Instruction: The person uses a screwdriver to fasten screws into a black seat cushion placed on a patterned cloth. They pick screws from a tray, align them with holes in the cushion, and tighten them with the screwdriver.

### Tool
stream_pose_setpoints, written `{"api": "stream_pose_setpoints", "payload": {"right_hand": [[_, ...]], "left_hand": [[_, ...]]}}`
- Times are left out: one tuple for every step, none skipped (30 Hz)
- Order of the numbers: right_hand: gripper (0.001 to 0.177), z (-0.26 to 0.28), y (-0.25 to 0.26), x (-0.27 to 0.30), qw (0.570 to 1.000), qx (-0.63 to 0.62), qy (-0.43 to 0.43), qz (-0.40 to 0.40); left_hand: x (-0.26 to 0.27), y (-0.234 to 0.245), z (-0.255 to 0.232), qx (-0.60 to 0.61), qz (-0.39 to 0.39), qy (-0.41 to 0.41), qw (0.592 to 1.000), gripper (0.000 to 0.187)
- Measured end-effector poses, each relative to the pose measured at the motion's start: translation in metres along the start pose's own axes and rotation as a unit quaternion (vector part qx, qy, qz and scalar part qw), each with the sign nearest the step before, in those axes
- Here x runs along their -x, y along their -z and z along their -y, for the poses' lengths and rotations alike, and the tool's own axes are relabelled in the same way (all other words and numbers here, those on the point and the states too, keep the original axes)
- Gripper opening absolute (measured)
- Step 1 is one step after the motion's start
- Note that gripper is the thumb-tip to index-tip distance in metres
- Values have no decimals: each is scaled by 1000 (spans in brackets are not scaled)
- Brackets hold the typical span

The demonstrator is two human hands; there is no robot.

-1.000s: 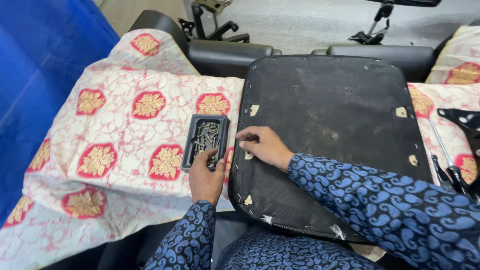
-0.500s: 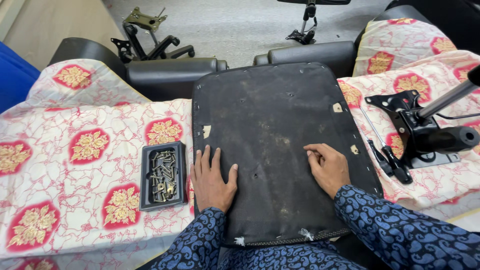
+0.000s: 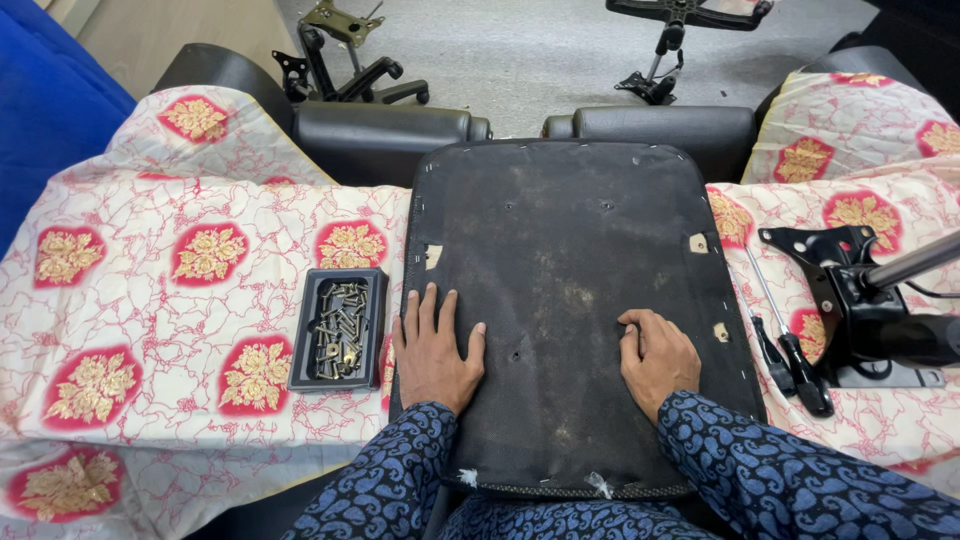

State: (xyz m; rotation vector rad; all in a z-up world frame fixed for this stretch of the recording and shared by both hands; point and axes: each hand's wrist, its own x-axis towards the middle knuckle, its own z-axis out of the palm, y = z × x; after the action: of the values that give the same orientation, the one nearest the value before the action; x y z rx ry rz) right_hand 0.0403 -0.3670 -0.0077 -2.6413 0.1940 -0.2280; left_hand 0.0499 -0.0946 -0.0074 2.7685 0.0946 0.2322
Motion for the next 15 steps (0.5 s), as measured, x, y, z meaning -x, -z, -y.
{"api": "stream_pose_setpoints", "payload": {"right_hand": [[15,0,0,-1,1000,9,-3,10],[15,-1,-1,-1,1000,18,-6,21],[15,-2,-1,-2,1000,16,7,13],[15,-2,-2,-2,1000,13,21,6],[15,-4,-1,-2,999,11,30,-4],[15,-6,-1,-4,1000,10,29,1],[15,-7,-1,-4,1000,8,24,5],[15,-8,-2,-5,1000,5,19,10],[15,-10,-2,-4,1000,2,22,7],[16,-10,-2,-3,1000,0,26,4],[16,-10,-2,-4,1000,-3,31,-1],[16,-10,-2,-5,999,-5,32,-1],[16,-10,-2,-5,999,-5,33,0],[16,-11,-1,-5,999,-6,34,0],[16,-10,-1,-5,999,-9,35,-3]], "left_hand": [[1,-1,-1,-5,10,4,1000,65],[2,-1,-1,-11,15,3,1000,65],[2,-1,-1,-17,19,0,1000,65],[2,-1,-1,-23,23,-4,999,64],[1,0,-2,-26,26,-4,999,64],[2,-1,-3,-29,28,-4,999,65],[2,-1,-3,-35,32,-7,999,65],[1,-1,-4,-39,32,-9,999,65],[1,-2,-4,-44,34,-10,998,65],[2,-2,-4,-48,36,-12,998,65],[1,-2,-4,-50,37,-14,998,65],[1,-3,-4,-53,37,-16,998,65],[1,-4,-3,-56,38,-17,998,66],[2,-4,-3,-55,37,-17,998,66],[2,-5,-3,-55,37,-18,998,66]]}}
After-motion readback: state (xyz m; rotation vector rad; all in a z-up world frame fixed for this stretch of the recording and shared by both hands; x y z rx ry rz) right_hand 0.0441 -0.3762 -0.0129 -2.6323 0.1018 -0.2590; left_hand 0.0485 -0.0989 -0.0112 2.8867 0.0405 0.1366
